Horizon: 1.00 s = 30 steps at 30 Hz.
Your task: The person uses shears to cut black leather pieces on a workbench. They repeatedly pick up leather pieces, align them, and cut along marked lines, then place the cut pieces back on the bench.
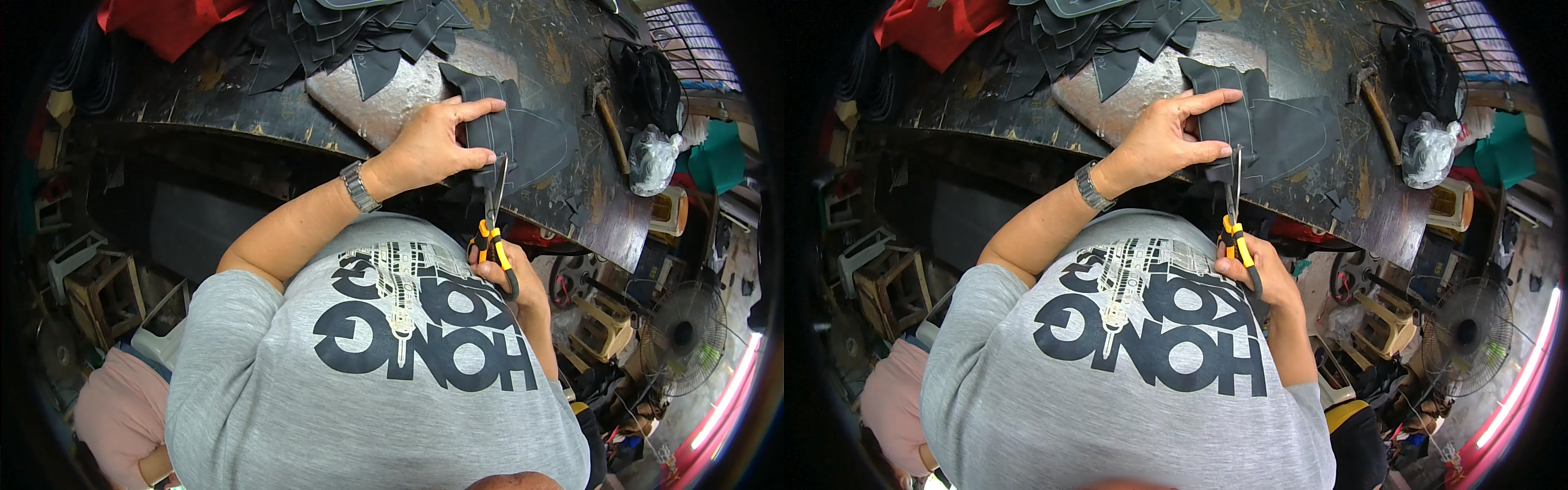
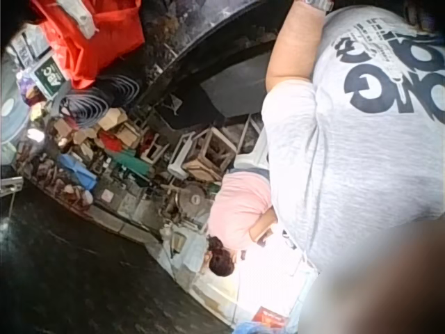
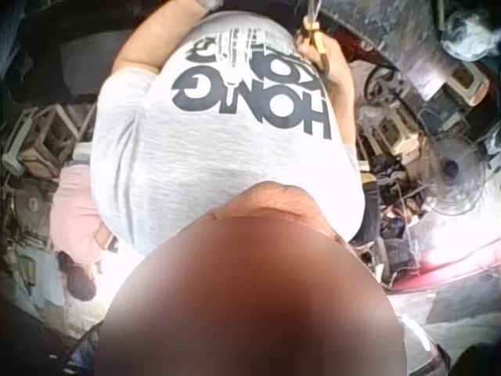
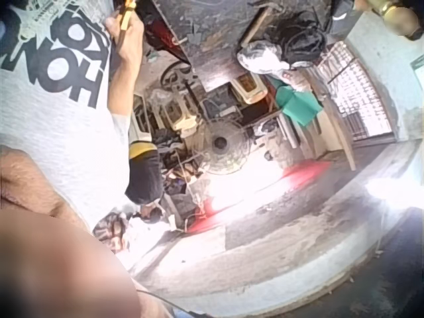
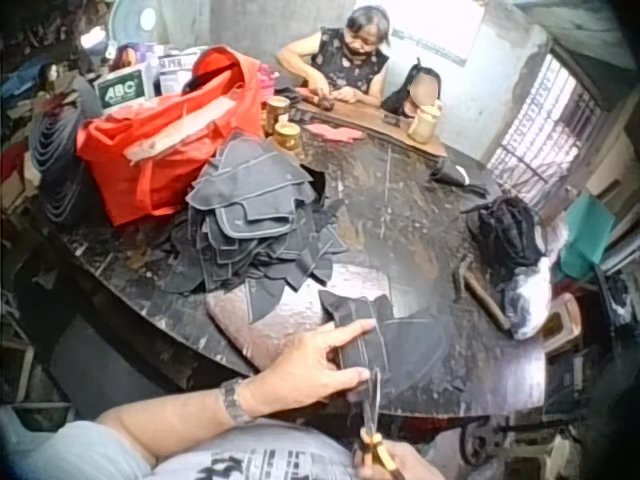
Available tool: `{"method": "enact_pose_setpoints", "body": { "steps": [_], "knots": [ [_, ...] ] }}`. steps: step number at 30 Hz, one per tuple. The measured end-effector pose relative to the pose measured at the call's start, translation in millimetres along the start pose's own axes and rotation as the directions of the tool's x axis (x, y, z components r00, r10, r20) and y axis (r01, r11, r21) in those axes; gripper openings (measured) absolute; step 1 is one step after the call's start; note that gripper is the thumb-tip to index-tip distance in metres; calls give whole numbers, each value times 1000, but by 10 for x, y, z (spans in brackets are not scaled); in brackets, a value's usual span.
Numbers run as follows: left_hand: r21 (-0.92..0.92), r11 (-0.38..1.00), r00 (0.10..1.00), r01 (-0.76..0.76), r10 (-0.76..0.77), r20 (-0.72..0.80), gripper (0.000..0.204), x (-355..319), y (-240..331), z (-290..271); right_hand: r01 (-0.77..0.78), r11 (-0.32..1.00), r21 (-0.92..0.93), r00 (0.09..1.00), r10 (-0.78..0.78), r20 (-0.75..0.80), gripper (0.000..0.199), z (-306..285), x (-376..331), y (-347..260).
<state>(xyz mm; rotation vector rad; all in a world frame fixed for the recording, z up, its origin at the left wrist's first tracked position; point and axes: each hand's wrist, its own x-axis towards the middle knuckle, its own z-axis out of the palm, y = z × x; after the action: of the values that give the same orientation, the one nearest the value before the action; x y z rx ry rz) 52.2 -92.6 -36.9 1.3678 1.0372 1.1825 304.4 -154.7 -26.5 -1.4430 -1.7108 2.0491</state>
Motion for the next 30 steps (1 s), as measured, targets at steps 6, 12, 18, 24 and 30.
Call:
{"method": "enact_pose_setpoints", "body": {
  "steps": [6, 12, 18, 24, 30],
  "knots": [
    [55, 998, 998, 36, -39, 50, 63, -3, 34, -6, -33, 999, -4, 999, 33, -19, 46, 31, -45, 8],
    [-93, 996, 1000, 12, -12, 1, 86, -3, 13, -47, -73, 997, -14, 997, 73, 29, 47, -45, -71, -6],
    [19, 996, 996, 91, -91, 1, 89, 20, 2, -74, -22, 1000, 7, 990, 21, 137, 51, -270, -160, 49],
    [17, 991, 982, 133, -135, 131, 83, 71, 12, -113, 107, 847, 521, 989, -146, 34, 80, -238, -218, 100],
    [-41, 972, 960, 233, -223, 168, 86, 103, 55, -134, -25, 785, 620, 997, -29, 78, 50, -112, 32, 145]
  ]
}}
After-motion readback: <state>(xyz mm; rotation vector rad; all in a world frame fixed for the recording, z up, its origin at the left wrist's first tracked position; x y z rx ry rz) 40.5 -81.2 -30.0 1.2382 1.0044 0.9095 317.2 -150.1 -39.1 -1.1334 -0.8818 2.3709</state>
